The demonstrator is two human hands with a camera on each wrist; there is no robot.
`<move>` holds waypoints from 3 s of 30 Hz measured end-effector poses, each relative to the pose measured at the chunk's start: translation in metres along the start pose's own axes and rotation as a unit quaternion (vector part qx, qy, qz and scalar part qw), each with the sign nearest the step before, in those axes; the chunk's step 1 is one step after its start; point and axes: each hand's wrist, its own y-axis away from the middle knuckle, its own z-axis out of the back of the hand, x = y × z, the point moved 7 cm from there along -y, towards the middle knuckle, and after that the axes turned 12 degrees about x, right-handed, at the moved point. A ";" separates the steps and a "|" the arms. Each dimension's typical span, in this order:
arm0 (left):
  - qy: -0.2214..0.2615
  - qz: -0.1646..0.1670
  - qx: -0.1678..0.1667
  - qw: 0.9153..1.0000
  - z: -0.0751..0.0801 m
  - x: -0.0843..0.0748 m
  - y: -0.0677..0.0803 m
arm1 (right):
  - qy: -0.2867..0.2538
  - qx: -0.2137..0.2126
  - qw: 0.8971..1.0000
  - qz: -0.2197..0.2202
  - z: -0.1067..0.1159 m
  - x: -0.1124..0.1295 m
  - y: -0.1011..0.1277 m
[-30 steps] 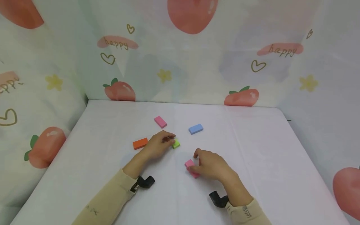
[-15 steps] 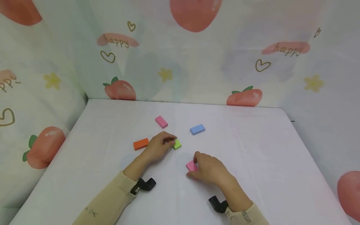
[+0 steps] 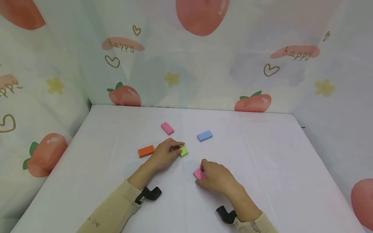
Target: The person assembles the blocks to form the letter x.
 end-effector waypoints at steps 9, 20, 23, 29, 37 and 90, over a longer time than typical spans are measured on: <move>0.002 -0.011 0.001 1.000 0.000 -0.003 0.001 | -0.003 -0.010 1.000 0.005 0.000 0.000 0.002; -0.003 -0.010 -0.006 1.000 0.000 -0.003 0.000 | -0.001 -0.017 1.000 0.012 0.001 0.000 0.000; -0.002 -0.011 -0.002 1.000 -0.001 -0.003 0.000 | 0.001 -0.020 1.000 0.012 0.000 0.000 0.000; -0.005 -0.013 -0.002 1.000 -0.001 -0.003 0.000 | -0.001 -0.032 0.999 0.010 0.001 0.001 -0.001; 0.001 -0.011 0.001 1.000 -0.002 -0.002 0.000 | -0.002 -0.034 0.999 0.007 0.004 0.001 0.000; 0.009 -0.018 -0.003 1.000 -0.003 -0.002 0.000 | 0.006 -0.036 0.999 0.025 0.017 0.011 -0.022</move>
